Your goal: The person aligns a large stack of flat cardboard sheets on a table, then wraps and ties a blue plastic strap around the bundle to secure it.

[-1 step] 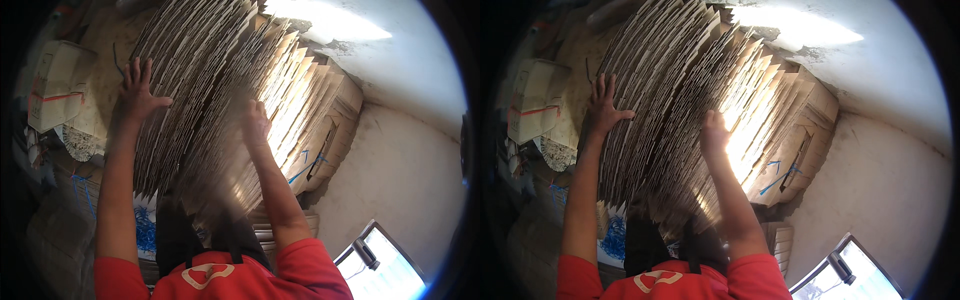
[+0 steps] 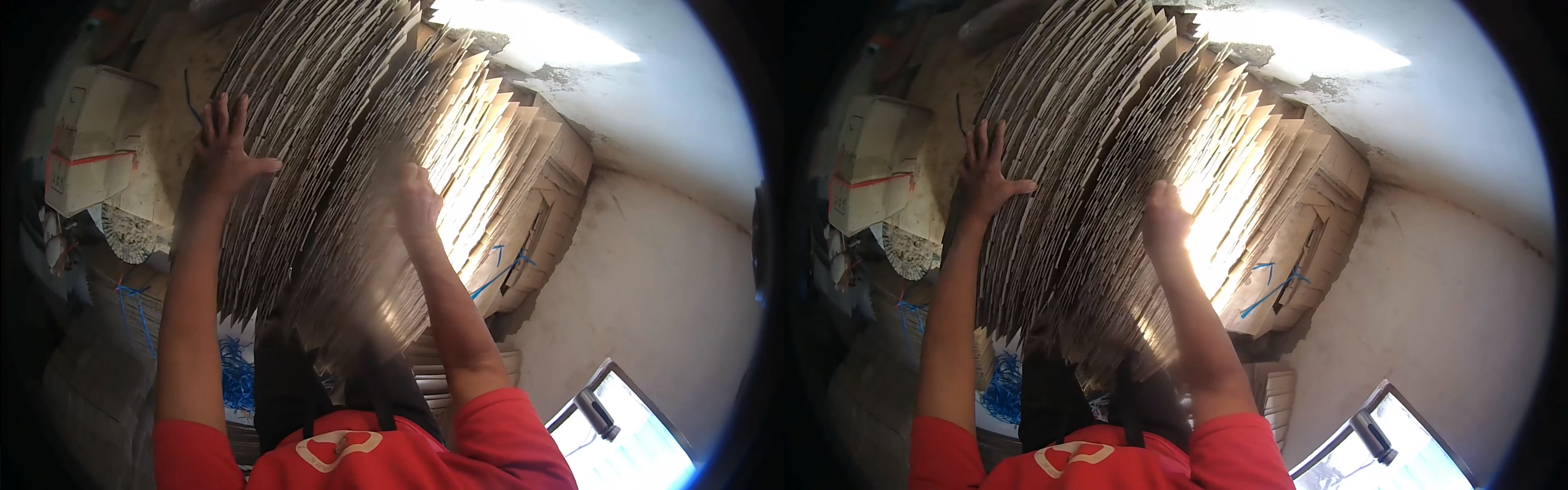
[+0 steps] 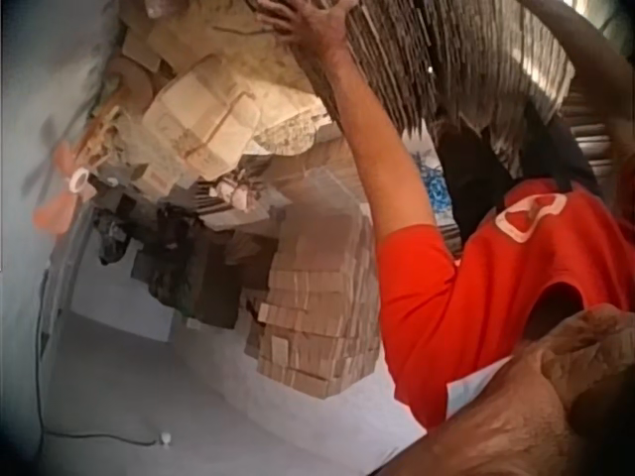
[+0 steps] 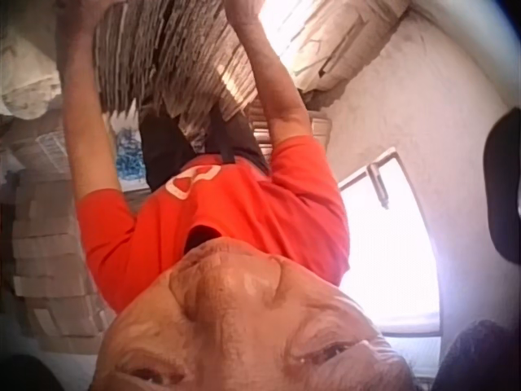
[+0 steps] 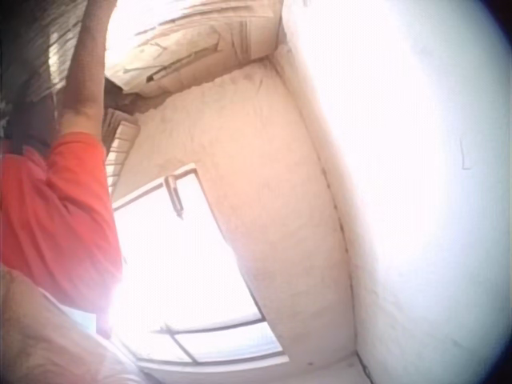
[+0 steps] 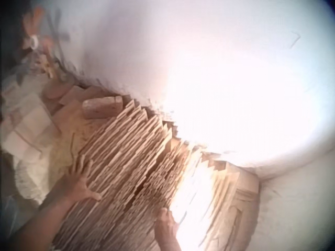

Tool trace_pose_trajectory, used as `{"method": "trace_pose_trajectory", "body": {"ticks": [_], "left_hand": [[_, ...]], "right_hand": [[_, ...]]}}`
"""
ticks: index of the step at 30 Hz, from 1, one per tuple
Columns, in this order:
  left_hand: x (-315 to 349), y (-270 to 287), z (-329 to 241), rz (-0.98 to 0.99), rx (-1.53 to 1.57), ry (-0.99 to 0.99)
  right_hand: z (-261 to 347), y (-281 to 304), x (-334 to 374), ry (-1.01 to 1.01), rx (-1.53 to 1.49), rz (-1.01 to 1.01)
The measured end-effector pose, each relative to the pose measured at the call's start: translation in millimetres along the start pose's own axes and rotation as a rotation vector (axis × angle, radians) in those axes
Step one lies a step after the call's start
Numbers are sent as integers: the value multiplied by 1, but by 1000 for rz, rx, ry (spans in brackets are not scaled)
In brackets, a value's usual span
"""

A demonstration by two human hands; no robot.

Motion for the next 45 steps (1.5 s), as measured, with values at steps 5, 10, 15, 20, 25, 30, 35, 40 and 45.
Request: {"method": "trace_pose_trajectory", "body": {"ticks": [5,10,15,20,25,30,35,40,45], "left_hand": [[3,-1,6,6,-4,12],[4,-5,4,-27,21,6],[7,-11,11,-69,4,-23],[7,-12,9,-59,-68,-25],[3,-4,5,14,4,19],[4,-2,6,-10,4,16],[3,-2,4,21,1,29],[4,-7,6,-16,-19,1],[9,-12,13,-65,-19,-13]], "right_hand": [[20,6,-27,-151,-142,171],[32,8,-35,-252,-327,244],[39,-2,-36,-194,-427,189],[32,-17,-24,-326,-442,158],[25,-26,-2,-660,-720,-82],[36,-18,13,-589,-637,-82],[43,-36,27,-229,-171,-200],[40,-53,31,-4,32,-169],[61,-20,23,100,-89,-285]]}}
Point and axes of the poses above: each hand's wrist, its own x-axis away from the middle knuckle, its own y-axis out of the back of the hand, z = x × y, the point moved 5 cm from there along -x, towards the middle knuckle, and after that the axes turned 14 degrees about -z, right-handed, at the moved point
